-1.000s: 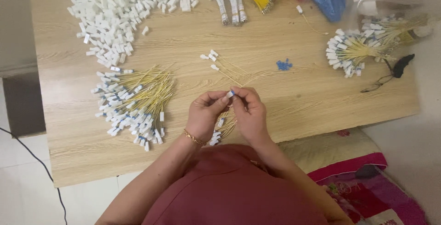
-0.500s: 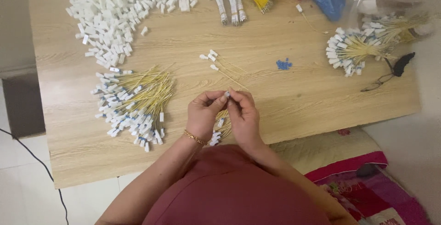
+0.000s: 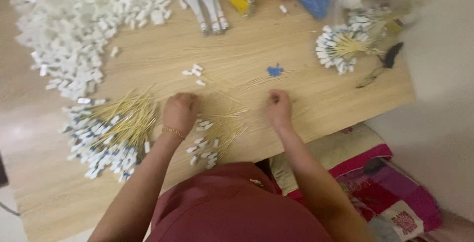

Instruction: Assembling small blue components onto thin wires on a wooden table

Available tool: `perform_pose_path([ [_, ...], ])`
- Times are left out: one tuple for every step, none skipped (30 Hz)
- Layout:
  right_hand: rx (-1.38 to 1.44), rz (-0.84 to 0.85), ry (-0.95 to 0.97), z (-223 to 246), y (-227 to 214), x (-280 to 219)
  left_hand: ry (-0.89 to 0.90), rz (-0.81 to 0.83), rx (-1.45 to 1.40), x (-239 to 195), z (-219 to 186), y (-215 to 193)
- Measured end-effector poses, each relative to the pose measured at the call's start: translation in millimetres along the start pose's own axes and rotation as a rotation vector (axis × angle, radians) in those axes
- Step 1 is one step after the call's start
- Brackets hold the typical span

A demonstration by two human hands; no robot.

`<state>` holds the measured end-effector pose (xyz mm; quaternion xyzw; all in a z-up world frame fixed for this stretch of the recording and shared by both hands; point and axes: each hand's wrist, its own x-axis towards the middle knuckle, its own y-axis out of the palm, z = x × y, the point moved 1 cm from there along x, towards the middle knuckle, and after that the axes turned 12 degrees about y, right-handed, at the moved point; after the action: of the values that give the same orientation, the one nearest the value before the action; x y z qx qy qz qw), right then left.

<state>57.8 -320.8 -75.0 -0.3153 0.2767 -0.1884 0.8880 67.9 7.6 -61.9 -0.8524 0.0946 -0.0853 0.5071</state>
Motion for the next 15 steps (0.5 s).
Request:
perform_pose_path([
  [0.000, -0.012, 0.004, 2.0, -13.0, 10.7, 0.011, 0.001, -0.006, 11.5, -2.9, -0.1],
  [-0.043, -0.068, 0.013, 5.0, -24.7, 21.3, 0.046, -0.049, -0.019, 21.8, -5.1, -1.9],
  [-0.087, -0.124, 0.023, 8.3, -36.4, 32.0, 0.080, -0.099, -0.031, 32.4, -7.2, -4.0],
  [-0.085, -0.126, 0.025, 12.0, -40.2, 39.5, 0.083, -0.099, -0.030, 38.3, -3.1, 3.5],
  [-0.113, -0.161, -0.004, 16.0, -44.1, 46.8, 0.136, -0.110, 0.078, 44.2, 0.6, 10.8],
  [-0.143, -0.196, -0.032, 19.5, -47.7, 53.6, 0.189, -0.121, 0.185, 49.3, 4.5, 18.5],
  [-0.142, -0.197, -0.031, 16.8, -45.3, 68.1, 0.190, -0.120, 0.185, 50.8, 2.5, 15.4],
  [-0.153, -0.193, -0.039, 13.7, -42.8, 82.4, 0.222, -0.098, 0.215, 51.3, -0.1, 12.7],
  [-0.165, -0.188, -0.047, 10.4, -40.2, 96.5, 0.254, -0.075, 0.244, 51.7, -2.6, 10.1],
  [-0.166, -0.185, -0.045, 14.4, -40.5, 97.2, 0.252, -0.072, 0.244, 51.2, -3.6, 9.2],
  [-0.182, -0.154, -0.070, 18.6, -40.3, 97.3, 0.277, -0.070, 0.281, 50.1, -4.6, 8.1],
  [-0.197, -0.123, -0.096, 23.4, -39.2, 97.1, 0.302, -0.068, 0.319, 48.6, -4.9, 6.5],
  [-0.199, -0.118, -0.096, 24.3, -39.4, 94.1, 0.298, -0.066, 0.319, 45.6, 3.6, 17.4],
  [-0.248, -0.119, -0.177, 26.3, -40.3, 91.6, 0.315, -0.069, 0.304, 43.5, 11.3, 28.3],
  [-0.297, -0.120, -0.258, 28.1, -41.4, 88.6, 0.332, -0.073, 0.288, 41.1, 18.9, 39.2],
])
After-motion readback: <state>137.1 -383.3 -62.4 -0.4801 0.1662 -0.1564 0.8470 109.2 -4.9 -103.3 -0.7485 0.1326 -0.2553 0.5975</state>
